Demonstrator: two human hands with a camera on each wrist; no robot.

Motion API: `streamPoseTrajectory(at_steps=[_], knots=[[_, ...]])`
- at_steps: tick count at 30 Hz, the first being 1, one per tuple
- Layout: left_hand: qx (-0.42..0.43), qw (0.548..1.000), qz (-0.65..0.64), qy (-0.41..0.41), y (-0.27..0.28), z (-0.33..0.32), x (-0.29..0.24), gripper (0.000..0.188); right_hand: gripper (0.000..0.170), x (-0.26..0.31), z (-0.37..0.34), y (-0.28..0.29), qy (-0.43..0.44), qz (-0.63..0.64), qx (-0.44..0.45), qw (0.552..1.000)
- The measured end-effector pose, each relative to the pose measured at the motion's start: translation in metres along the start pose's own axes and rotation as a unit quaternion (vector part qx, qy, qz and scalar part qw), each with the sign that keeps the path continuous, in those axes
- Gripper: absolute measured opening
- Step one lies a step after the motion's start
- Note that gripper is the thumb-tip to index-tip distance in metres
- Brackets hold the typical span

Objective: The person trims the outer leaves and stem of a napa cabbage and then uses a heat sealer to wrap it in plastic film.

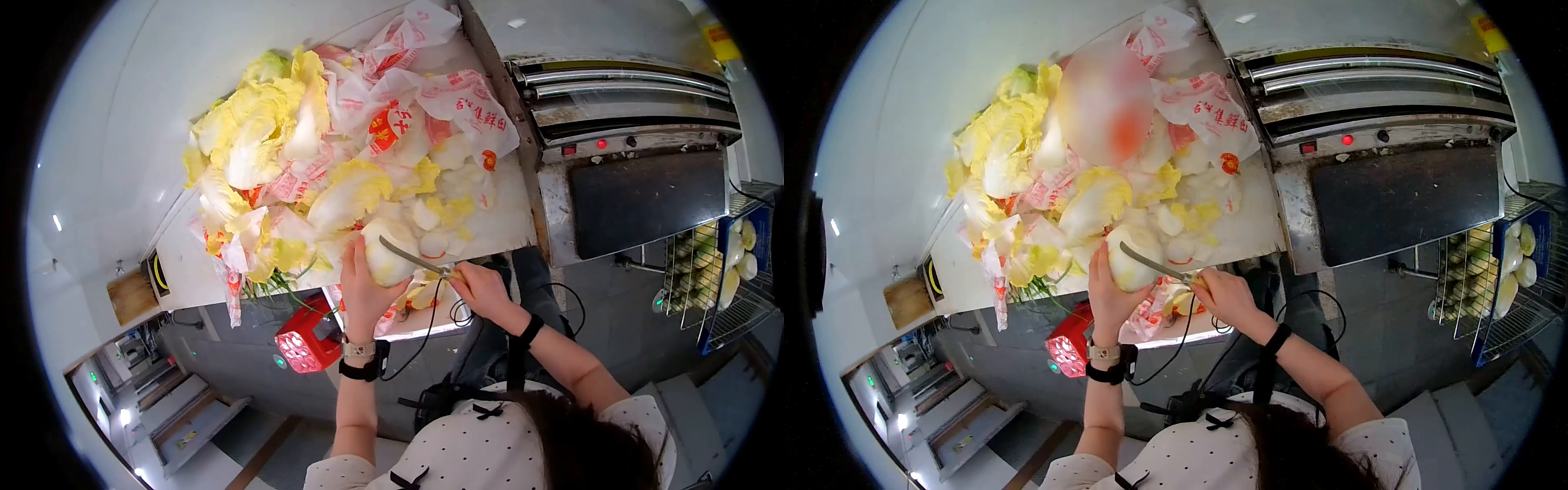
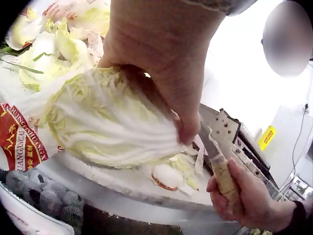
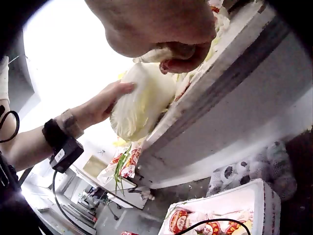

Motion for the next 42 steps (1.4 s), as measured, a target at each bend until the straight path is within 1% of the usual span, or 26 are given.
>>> streamPoseTrajectory(at_steps=[2,5,7,9,10,12,14,15,20,23,26,32,38,42], knots=[[-0.003,1.0,0.011,-0.004,0.0,-0.003,-0.004,0.093,0.026,0.002,0.001,0.001,0.016,-0.014,-0.014,1.0],[-0.032,0.999,0.022,0.004,0.0,-0.007,-0.007,0.093,0.029,0.007,0.008,0.009,0.047,-0.018,-0.043,0.998],[-0.038,0.999,0.037,-0.004,-0.001,-0.009,-0.007,0.095,0.03,0.008,0.013,0.009,0.07,-0.04,-0.039,0.996],[-0.046,0.997,0.063,-0.014,-0.002,-0.008,-0.008,0.095,0.031,0.008,0.017,0.009,0.063,-0.06,-0.015,0.996],[-0.043,0.997,0.063,-0.015,-0.003,-0.008,-0.007,0.095,0.031,0.01,0.021,0.007,0.062,-0.067,-0.005,0.996],[-0.036,0.997,0.065,-0.019,-0.002,-0.009,-0.004,0.096,0.031,0.013,0.026,0.006,0.072,-0.063,-0.012,0.995],[-0.022,0.999,0.022,0.013,-0.004,-0.006,0.005,0.097,0.032,0.017,0.029,0.008,0.086,-0.075,-0.028,0.993],[-0.014,0.999,-0.001,0.031,-0.006,-0.006,0.008,0.097,0.031,0.017,0.03,0.007,0.08,-0.073,-0.029,0.994],[-0.005,1.0,-0.012,0.018,-0.008,-0.003,0.009,0.097,0.029,0.016,0.034,0.003,0.07,-0.084,-0.021,0.994],[-0.007,1.0,-0.011,0.015,-0.009,-0.002,0.009,0.097,0.029,0.023,0.038,0.004,0.076,-0.078,-0.036,0.993],[-0.004,0.999,-0.021,0.024,-0.009,-0.003,0.011,0.096,0.03,0.024,0.042,-0.006,0.047,-0.121,0.005,0.992],[-0.011,1.0,-0.012,0.011,-0.01,-0.005,0.006,0.095,0.032,0.023,0.027,0.013,0.061,-0.107,-0.043,0.991],[-0.007,0.999,-0.036,0.024,-0.011,-0.003,0.012,0.094,0.031,0.027,0.047,-0.009,0.06,-0.113,-0.016,0.992],[0.007,0.998,-0.043,0.036,-0.011,-0.002,0.013,0.094,0.032,0.027,0.041,-0.005,0.049,-0.115,-0.034,0.992]])
Point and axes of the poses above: each hand's wrist, its own z-axis towards the middle knuckle, its own y-axis out of the back of the hand, x = y × z, the point moved 8 cm from there along z, towards the middle knuckle, and after that the axes turned 15 degrees about -x, right-handed, at the moved point
